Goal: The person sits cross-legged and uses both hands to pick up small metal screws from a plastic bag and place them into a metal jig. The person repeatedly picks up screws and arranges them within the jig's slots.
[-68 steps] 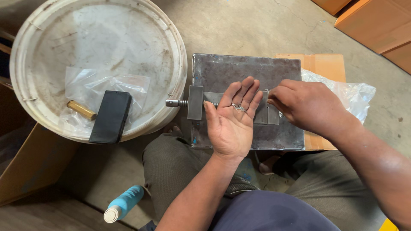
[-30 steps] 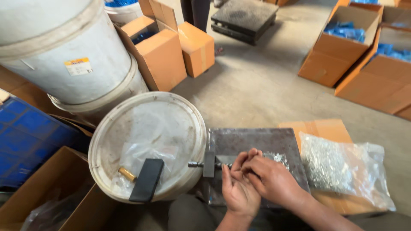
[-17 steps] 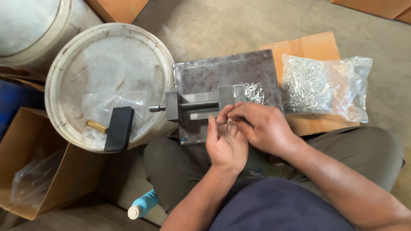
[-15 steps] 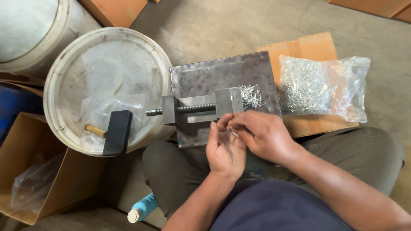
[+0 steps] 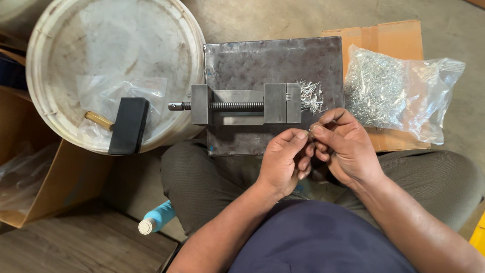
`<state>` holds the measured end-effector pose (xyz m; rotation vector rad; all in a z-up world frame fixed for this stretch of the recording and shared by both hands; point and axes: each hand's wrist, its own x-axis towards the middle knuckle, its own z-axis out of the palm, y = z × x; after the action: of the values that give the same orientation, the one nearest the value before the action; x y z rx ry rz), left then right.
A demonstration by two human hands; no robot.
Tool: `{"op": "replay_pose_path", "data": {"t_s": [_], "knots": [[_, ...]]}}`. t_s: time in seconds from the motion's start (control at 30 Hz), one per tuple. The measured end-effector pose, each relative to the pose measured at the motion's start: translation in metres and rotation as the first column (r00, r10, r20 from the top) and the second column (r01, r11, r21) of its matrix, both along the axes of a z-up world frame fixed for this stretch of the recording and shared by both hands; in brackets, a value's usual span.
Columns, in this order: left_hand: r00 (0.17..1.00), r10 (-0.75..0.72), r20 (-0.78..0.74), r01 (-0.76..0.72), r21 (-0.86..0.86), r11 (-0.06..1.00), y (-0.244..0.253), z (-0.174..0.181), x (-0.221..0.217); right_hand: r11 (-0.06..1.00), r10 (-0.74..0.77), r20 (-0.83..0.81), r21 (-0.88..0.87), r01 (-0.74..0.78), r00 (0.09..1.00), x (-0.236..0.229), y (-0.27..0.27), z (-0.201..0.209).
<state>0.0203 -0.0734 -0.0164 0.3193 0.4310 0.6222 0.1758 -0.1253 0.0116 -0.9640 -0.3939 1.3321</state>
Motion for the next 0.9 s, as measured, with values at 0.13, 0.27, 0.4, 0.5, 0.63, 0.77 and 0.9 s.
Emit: {"op": "replay_pose_path", "data": {"t_s": [0.13, 0.27, 0.4, 0.5, 0.63, 0.77, 0.9], "knots": [[0.996, -0.041, -0.084, 0.049, 0.1, 0.994, 0.002, 0.0, -0.005, 1.0, 0.005, 0.055, -0.004, -0.005, 0.998, -0.002, 0.001, 0.0], [0.992, -0.012, -0.124, 0.037, 0.202, 0.979, 0.002, -0.004, -0.009, 0.998, 0.064, 0.075, -0.023, -0.063, 0.995, 0.0, 0.0, 0.004], [0.996, -0.043, -0.078, 0.057, 0.189, 0.98, 0.002, -0.008, -0.013, 0.983, 0.181, 0.171, -0.029, -0.179, 0.969, 0.006, -0.007, 0.009], [0.993, -0.081, -0.081, 0.097, 0.213, 0.972, 0.003, -0.011, -0.015, 0.97, 0.234, 0.396, -0.149, -0.189, 0.888, 0.006, -0.012, 0.011], [0.991, -0.071, -0.109, 0.096, 0.245, 0.965, 0.004, -0.014, -0.013, 0.961, 0.262, 0.58, -0.225, -0.158, 0.771, 0.005, -0.019, 0.013], [0.985, -0.014, -0.171, 0.067, 0.305, 0.95, 0.001, -0.011, -0.011, 0.992, 0.1, 0.801, -0.036, -0.12, 0.59, -0.005, -0.024, 0.009], [0.995, -0.063, -0.071, 0.073, 0.136, 0.988, 0.001, -0.005, -0.012, 0.994, 0.018, 0.633, 0.072, -0.082, 0.774, -0.01, -0.019, 0.003]]}}
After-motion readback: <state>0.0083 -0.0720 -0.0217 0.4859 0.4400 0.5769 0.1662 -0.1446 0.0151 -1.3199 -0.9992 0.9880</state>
